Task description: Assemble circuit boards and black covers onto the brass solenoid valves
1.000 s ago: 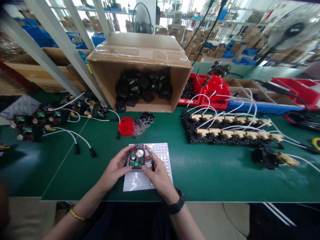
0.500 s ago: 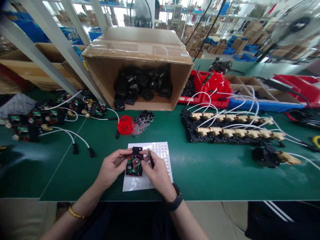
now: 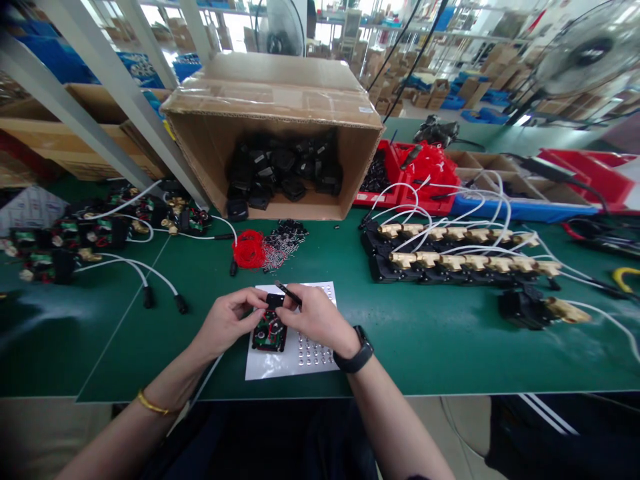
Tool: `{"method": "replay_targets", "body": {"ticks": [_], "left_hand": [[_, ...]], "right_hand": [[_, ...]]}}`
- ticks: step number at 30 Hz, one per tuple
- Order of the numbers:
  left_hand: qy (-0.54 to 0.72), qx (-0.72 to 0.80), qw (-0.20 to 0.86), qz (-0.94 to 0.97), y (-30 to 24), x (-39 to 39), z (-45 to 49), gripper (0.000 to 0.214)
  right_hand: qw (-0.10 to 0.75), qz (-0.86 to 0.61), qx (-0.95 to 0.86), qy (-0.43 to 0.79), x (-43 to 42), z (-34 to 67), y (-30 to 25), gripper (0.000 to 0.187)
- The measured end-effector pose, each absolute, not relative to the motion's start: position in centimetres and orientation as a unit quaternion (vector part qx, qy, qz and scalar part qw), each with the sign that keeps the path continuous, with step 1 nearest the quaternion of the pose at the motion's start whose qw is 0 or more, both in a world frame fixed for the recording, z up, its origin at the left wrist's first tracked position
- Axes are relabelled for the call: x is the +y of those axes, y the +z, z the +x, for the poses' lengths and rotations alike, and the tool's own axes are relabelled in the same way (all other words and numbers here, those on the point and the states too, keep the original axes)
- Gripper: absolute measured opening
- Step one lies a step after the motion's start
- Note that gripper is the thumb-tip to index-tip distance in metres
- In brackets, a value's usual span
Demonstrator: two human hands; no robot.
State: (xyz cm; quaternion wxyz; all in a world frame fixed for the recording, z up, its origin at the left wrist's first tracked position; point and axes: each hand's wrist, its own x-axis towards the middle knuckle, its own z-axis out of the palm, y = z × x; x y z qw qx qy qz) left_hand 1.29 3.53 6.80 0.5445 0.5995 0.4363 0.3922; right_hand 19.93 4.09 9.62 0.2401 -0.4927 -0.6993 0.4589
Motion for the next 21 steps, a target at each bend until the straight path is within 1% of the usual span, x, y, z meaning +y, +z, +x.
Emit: {"method": "replay_targets", "body": {"ticks": [4,7,10,15,21], "left_hand": [[0.383,0.437,0.536,0.613,6.9,4.0,1.5,0.004],[0.392,0.461,0.543,0.582,6.9,4.4,1.8,0.007],[0.404,0.489,0.564,0.529,6.7,4.7,1.9,0.01],[0.42,0.508,0.59,0.466,6.4,4.8,1.9,0.014],[0.409,0.512,0.606,0.451,6.3,4.6,1.9,0.016]], "right_hand": [[0.181,-0.469,-0.753,0.424,5.6,19.9,10.5,0.025],[0.175,-0.469,-0.757,0.421,6.5,19.9,10.5,0.026],[0.195,-0.468,-0.726,0.464,6.8,20.1,9.9,0.023],[0.253,-0.468,-0.687,0.496,6.4,20.5,8.6,0.008],[0.288,-0.479,-0.678,0.478,5.7,20.2,8.2,0.009]]}}
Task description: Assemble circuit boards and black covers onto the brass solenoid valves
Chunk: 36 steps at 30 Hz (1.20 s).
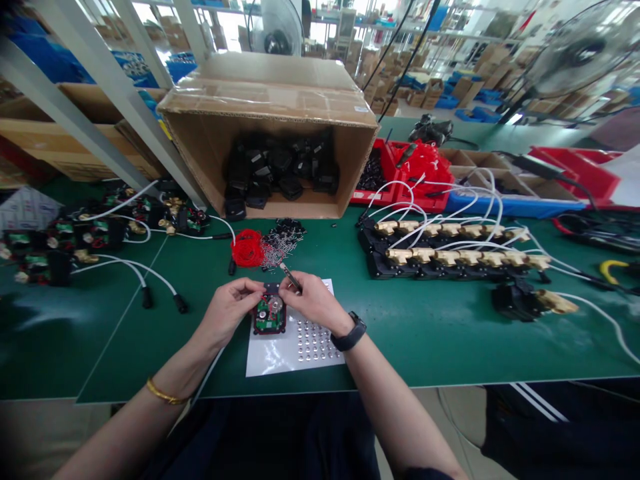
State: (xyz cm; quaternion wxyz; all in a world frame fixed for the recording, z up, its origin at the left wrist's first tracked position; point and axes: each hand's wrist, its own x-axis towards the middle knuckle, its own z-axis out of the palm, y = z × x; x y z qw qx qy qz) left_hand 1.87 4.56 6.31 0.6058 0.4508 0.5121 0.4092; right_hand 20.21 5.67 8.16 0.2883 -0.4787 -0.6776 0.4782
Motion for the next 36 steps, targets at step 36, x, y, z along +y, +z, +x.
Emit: {"method": "replay_targets", "body": {"ticks": [36], "left_hand": [[0.486,0.489,0.575,0.441,5.7,3.3,1.4,0.008]], "right_hand": [[0.554,-0.554,-0.529,0.325,-3.4,16.5,7.8,0.004]]}}
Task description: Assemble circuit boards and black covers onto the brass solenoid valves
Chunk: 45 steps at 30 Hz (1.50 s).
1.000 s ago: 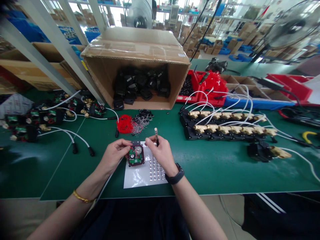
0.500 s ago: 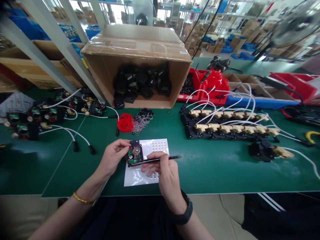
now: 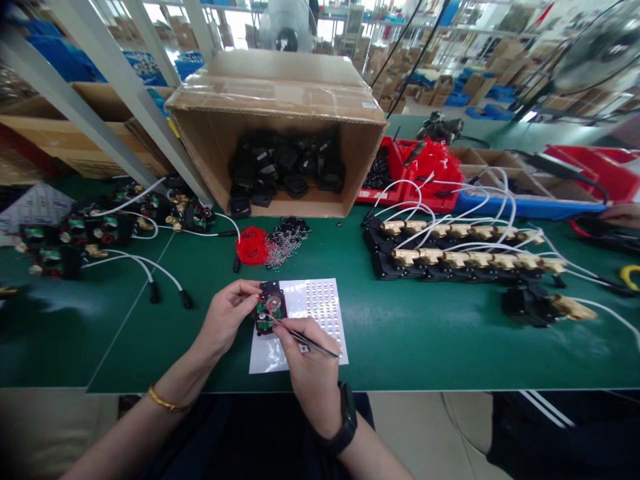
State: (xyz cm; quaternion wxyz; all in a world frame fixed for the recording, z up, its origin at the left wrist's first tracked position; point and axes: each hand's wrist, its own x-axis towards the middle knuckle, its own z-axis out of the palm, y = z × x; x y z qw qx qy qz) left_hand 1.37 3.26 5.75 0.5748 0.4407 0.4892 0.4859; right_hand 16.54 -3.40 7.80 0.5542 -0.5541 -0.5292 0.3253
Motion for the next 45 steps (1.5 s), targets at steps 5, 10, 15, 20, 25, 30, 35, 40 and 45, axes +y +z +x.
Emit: {"method": "replay_targets", "body": {"ticks": [5,10,15,20,25,30,35,40,45], "left_hand": [[0.476,0.483,0.581,0.451,5.5,3.4,1.2,0.009],[0.475,0.486,0.575,0.455,5.3,3.5,1.2,0.009],[0.461,0.503,0.564,0.465,6.0,3.5,1.2,0.009],[0.432,0.506,0.588,0.46,6.8,4.4,0.9,0.01],[0.387,0.493,0.621,0.471,7.0,5.6,0.2,0.005],[0.36,0.496,0.628,0.48,6.5,6.4,0.0,0.004],[0.349,0.476,0.639,0.494,6.3,6.8,-0.3,0.004],[0.349,0.469,0.652,0.482,6.3,6.9,-0.4,0.007],[0.346,0.455,0.668,0.476,6.1,6.4,-0.1,0.008]], "right_hand": [[0.542,-0.555,-0.565,0.279,-3.2,16.6,8.4,0.005],[0.528,-0.552,-0.582,0.279,-3.1,16.3,8.7,0.005],[0.582,-0.521,-0.467,0.416,-2.4,18.9,9.1,0.006],[0.607,-0.554,-0.518,0.236,5.1,22.7,11.2,0.03],[0.261,-0.591,-0.753,0.123,17.1,16.8,11.2,0.03],[0.174,-0.581,-0.788,0.101,25.5,10.2,8.7,0.043],[0.137,-0.583,-0.791,0.126,28.0,10.0,8.4,0.053],[0.179,-0.566,-0.788,0.161,22.1,16.1,9.4,0.069],[0.138,-0.574,-0.766,0.255,10.5,26.8,8.0,0.058]]}}
